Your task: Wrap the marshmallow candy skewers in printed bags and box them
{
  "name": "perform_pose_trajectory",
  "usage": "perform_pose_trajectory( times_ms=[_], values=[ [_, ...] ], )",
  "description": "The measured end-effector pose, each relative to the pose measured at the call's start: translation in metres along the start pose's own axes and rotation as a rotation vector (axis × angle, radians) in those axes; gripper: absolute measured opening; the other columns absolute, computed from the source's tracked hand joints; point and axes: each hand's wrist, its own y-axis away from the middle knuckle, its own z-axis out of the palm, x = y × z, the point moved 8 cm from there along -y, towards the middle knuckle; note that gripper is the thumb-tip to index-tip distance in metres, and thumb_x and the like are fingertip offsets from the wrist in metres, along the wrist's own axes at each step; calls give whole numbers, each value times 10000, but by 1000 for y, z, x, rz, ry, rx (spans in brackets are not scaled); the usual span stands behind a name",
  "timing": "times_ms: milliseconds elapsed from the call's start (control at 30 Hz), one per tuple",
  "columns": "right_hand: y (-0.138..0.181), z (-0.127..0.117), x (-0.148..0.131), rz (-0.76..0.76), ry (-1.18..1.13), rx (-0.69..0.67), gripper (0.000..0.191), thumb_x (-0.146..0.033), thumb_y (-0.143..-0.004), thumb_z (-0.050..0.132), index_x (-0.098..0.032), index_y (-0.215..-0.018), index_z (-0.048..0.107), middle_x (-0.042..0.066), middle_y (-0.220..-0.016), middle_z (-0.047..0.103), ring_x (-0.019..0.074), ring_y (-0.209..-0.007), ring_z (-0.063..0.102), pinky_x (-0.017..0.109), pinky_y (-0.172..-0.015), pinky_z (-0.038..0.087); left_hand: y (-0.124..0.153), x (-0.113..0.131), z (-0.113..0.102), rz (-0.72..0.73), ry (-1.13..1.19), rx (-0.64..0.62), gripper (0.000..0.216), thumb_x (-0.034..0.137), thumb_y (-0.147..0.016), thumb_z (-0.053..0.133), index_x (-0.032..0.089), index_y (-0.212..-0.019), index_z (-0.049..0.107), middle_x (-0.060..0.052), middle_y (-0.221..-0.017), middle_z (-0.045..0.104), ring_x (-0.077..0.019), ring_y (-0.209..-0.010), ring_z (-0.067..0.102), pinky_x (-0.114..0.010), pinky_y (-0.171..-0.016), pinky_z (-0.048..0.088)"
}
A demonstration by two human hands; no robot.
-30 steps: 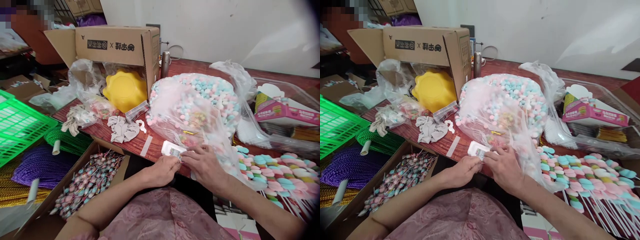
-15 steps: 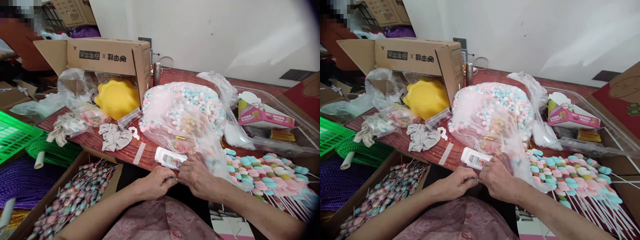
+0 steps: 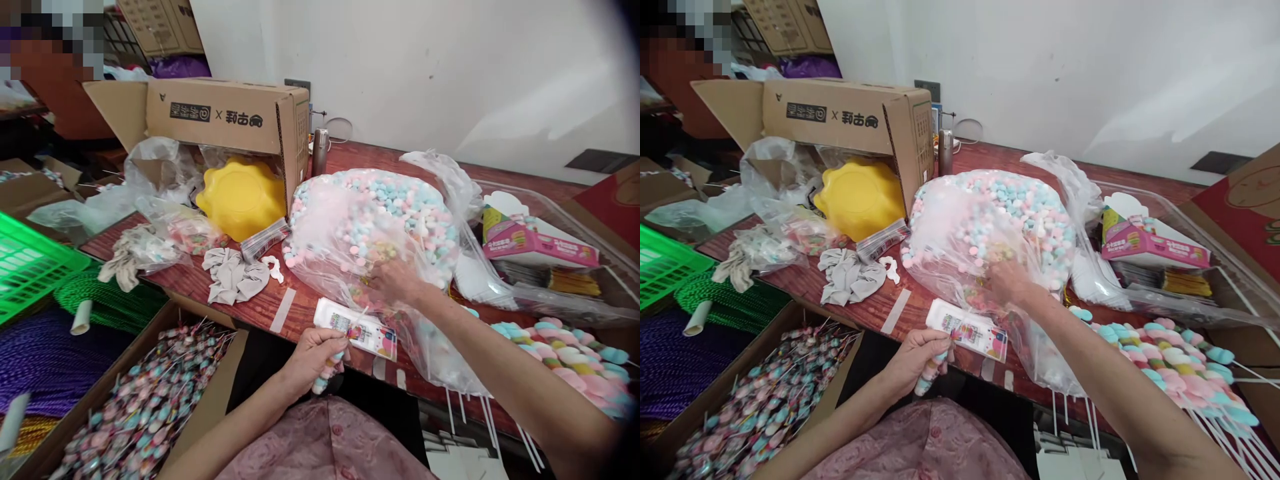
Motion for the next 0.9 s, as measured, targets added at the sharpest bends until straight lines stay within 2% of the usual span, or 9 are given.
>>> perform_pose_trajectory(
  times_ms=[133,267,367,467,567,633,767,833,900],
  values=[
    [5,-19,22,41,-129,79,256,-254,-838,519,-174,-750,746,82,-772,717,187,-724,605,281,-656,371,-1,10,-1,41,121,-21,367,465,-725,740,105,-718,663,-22,-655,636,-49,-410,488,-207,-461,439],
    [12,-24,29,58,-329,147,329,-335,-842,488,-152,-806,758,48,-701,691,168,-651,576,271,-616,392,-7,10,4,7,178,-21,362,450,-707,764,113,-762,645,-12,-641,632,-62,-398,493,-200,-401,415],
    [19,-25,30,88,-464,227,392,-377,-837,461,-115,-844,752,52,-681,662,156,-603,539,272,-574,395,-10,9,9,-10,211,-22,333,419,-721,758,112,-769,636,-4,-627,625,-34,-357,424,-187,-377,377],
    [29,-25,25,99,-565,257,375,-376,-810,484,-109,-825,747,31,-578,592,135,-528,479,269,-520,368,-12,12,7,-11,255,-12,315,399,-716,763,118,-734,622,14,-580,592,-32,-344,400,-184,-368,351],
    [42,-26,6,89,-648,258,376,-325,-806,477,-123,-974,744,0,-540,562,129,-500,478,260,-506,367,-14,28,4,37,278,18,319,392,-685,790,112,-747,651,4,-618,605,-59,-403,474,-194,-385,378],
    [52,-29,-18,41,-690,246,373,-294,-815,478,-142,-1047,727,-13,-545,563,130,-508,497,255,-513,373,-15,42,6,83,279,28,345,387,-660,813,108,-822,690,-17,-707,649,-62,-455,508,-206,-432,423],
    [75,-40,-77,-201,-648,246,236,-249,-867,483,-177,-900,705,-24,-583,542,112,-533,452,248,-533,350,-20,64,22,157,237,-6,356,374,-597,853,116,-796,709,1,-689,635,-52,-489,498,-205,-487,431],
    [84,-43,-89,-245,-635,259,214,-230,-885,474,-181,-844,678,-27,-601,536,106,-534,429,245,-536,343,-21,71,25,220,185,6,330,380,-592,853,116,-713,696,27,-617,573,-34,-471,456,-181,-459,373],
    [89,-39,-85,-202,-697,252,214,-224,-893,470,-185,-883,680,-34,-600,538,103,-524,435,237,-527,347,-20,72,25,259,118,23,328,397,-609,839,112,-674,690,40,-594,527,-18,-445,414,-170,-418,313]
  ],
)
